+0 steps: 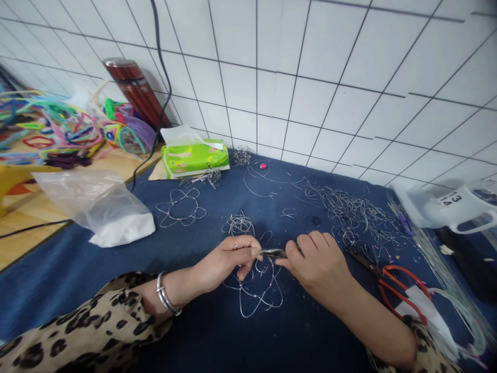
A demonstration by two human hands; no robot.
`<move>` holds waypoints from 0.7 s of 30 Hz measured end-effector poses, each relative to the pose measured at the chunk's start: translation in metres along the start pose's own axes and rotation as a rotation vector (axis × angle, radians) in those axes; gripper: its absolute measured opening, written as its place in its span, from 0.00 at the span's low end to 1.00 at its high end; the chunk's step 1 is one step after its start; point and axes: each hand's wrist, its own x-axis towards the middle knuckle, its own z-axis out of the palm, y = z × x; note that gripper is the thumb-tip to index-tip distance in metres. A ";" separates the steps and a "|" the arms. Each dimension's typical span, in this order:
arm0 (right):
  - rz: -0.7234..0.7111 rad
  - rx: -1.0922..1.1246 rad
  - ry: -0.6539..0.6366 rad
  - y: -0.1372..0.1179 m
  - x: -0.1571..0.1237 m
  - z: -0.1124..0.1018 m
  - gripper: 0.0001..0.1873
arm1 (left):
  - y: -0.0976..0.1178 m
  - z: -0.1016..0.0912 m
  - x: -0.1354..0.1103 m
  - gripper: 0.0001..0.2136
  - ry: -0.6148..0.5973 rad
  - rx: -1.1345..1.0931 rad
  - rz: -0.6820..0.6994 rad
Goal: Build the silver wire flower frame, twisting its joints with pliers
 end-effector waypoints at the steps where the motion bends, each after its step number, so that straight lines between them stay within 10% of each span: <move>1: 0.006 0.010 -0.005 0.000 0.000 0.001 0.18 | 0.000 0.000 0.000 0.10 -0.001 -0.002 -0.004; 21: -0.006 0.016 -0.022 -0.004 0.002 -0.008 0.18 | 0.003 -0.003 0.005 0.08 -0.065 -0.013 -0.036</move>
